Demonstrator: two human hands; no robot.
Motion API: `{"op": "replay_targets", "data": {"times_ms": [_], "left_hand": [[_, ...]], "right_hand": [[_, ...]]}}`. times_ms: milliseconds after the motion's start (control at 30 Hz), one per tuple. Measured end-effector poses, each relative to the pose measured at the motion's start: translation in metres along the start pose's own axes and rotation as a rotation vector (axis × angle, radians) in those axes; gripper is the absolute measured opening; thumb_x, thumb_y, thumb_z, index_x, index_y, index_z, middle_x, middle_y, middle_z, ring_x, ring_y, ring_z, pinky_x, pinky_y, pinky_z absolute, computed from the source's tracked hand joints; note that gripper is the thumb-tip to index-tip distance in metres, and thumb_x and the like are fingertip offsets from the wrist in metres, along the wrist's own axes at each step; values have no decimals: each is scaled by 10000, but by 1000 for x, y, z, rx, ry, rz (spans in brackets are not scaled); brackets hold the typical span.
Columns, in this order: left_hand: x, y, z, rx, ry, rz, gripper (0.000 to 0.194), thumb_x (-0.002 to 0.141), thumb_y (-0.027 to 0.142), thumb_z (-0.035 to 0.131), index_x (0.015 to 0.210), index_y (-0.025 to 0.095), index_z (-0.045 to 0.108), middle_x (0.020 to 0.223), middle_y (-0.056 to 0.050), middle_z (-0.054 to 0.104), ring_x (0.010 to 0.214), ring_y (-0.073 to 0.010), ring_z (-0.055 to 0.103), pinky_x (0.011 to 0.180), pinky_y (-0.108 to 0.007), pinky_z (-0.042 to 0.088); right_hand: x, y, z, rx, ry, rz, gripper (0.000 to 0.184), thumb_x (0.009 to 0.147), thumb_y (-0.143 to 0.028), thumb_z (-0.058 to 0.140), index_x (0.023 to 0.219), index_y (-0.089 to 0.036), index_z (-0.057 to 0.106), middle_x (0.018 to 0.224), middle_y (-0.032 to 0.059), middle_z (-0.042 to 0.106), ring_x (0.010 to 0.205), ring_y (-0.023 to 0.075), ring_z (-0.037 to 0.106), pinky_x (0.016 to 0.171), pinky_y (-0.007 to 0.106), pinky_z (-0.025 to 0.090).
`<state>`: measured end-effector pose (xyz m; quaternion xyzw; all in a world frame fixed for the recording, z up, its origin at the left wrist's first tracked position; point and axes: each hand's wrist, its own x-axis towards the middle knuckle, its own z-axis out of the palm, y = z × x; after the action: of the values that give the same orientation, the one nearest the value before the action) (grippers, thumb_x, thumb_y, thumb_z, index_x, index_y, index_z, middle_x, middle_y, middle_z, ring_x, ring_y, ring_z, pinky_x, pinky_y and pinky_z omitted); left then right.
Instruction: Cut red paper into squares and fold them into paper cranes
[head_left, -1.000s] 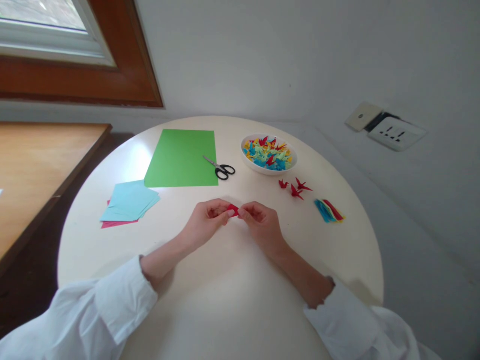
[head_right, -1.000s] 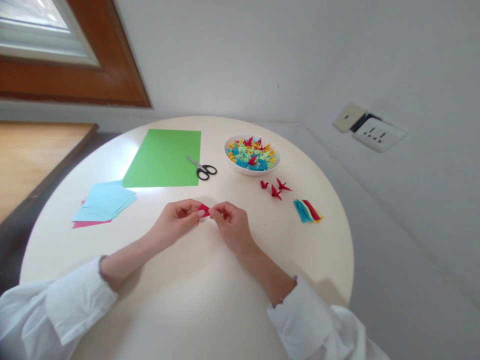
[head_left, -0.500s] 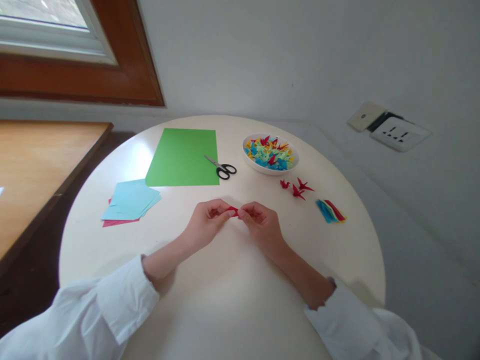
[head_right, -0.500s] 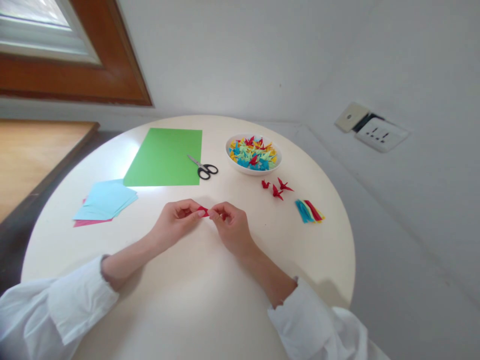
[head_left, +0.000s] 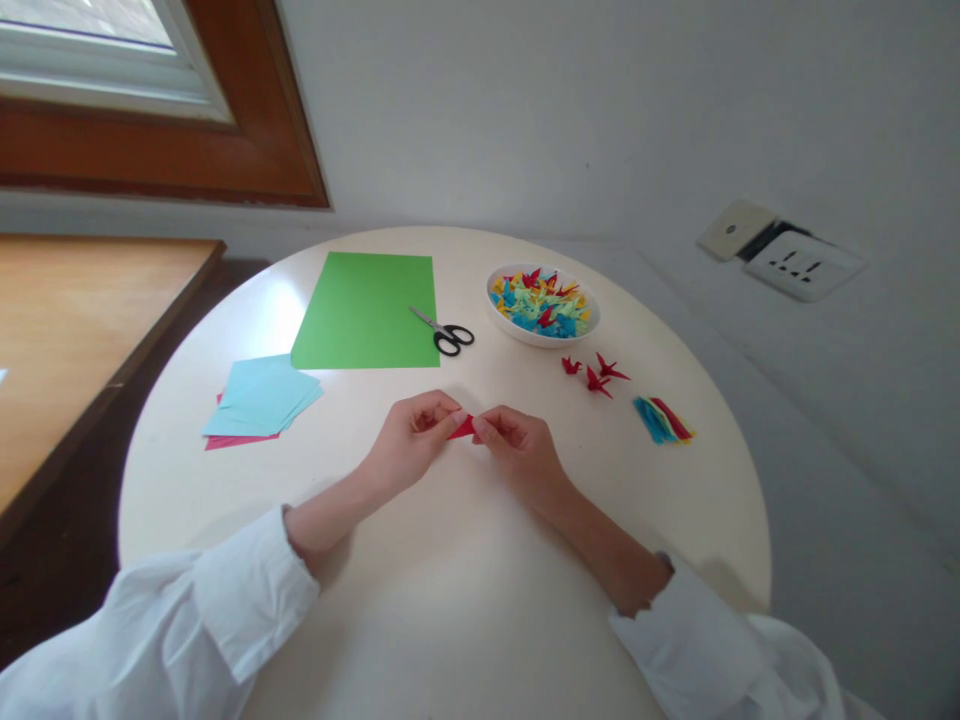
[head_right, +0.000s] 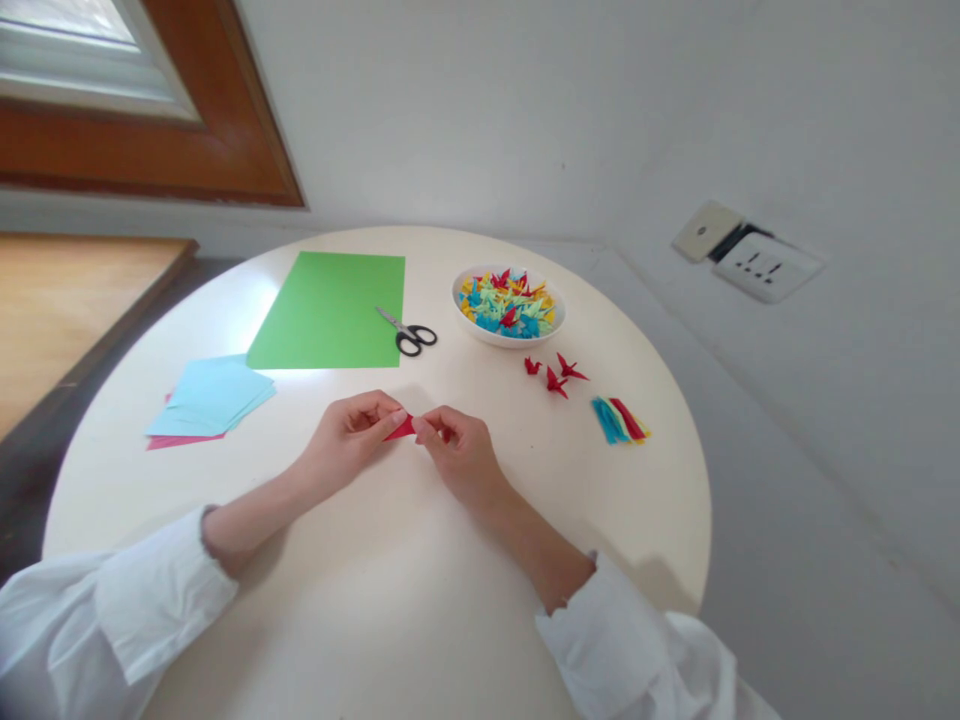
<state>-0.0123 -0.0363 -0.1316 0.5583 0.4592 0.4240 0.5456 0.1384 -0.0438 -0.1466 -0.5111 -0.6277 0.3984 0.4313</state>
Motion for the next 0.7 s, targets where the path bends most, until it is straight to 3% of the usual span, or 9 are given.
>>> {"op": "replay_targets", "data": {"times_ms": [133, 333, 500, 700], "left_hand": [[2, -3, 0, 82, -21, 4, 348, 740, 474, 561, 630, 145, 583, 535, 12, 545, 482, -84, 439, 467, -210, 323], [1, -3, -1, 169, -106, 51, 419, 766, 509, 504, 524, 168, 467, 442, 61, 348, 423, -62, 283, 406, -205, 209], [-1, 1, 2, 133, -170, 25, 454, 738, 570, 508, 528, 169, 475, 445, 57, 349, 420, -60, 284, 402, -205, 205], [-2, 3, 2, 110, -183, 11, 449, 728, 555, 541, 523, 158, 499, 460, 34, 445, 440, -66, 352, 432, -206, 260]], "right_hand": [[1, 0, -1, 67, 34, 6, 252, 758, -394, 557, 629, -183, 608, 573, 3, 612, 550, 130, 531, 547, 253, 417], [2, -5, -1, 131, 40, 8, 270, 745, -421, 559, 614, -187, 585, 562, -2, 587, 560, 129, 523, 550, 253, 422], [3, -3, 2, 125, -24, 4, 321, 753, -460, 551, 587, -185, 562, 512, -20, 520, 519, 115, 467, 529, 254, 398], [-1, 1, 3, 179, -7, 32, 354, 752, -509, 545, 595, -192, 529, 519, -24, 506, 500, 107, 448, 502, 245, 390]]}}
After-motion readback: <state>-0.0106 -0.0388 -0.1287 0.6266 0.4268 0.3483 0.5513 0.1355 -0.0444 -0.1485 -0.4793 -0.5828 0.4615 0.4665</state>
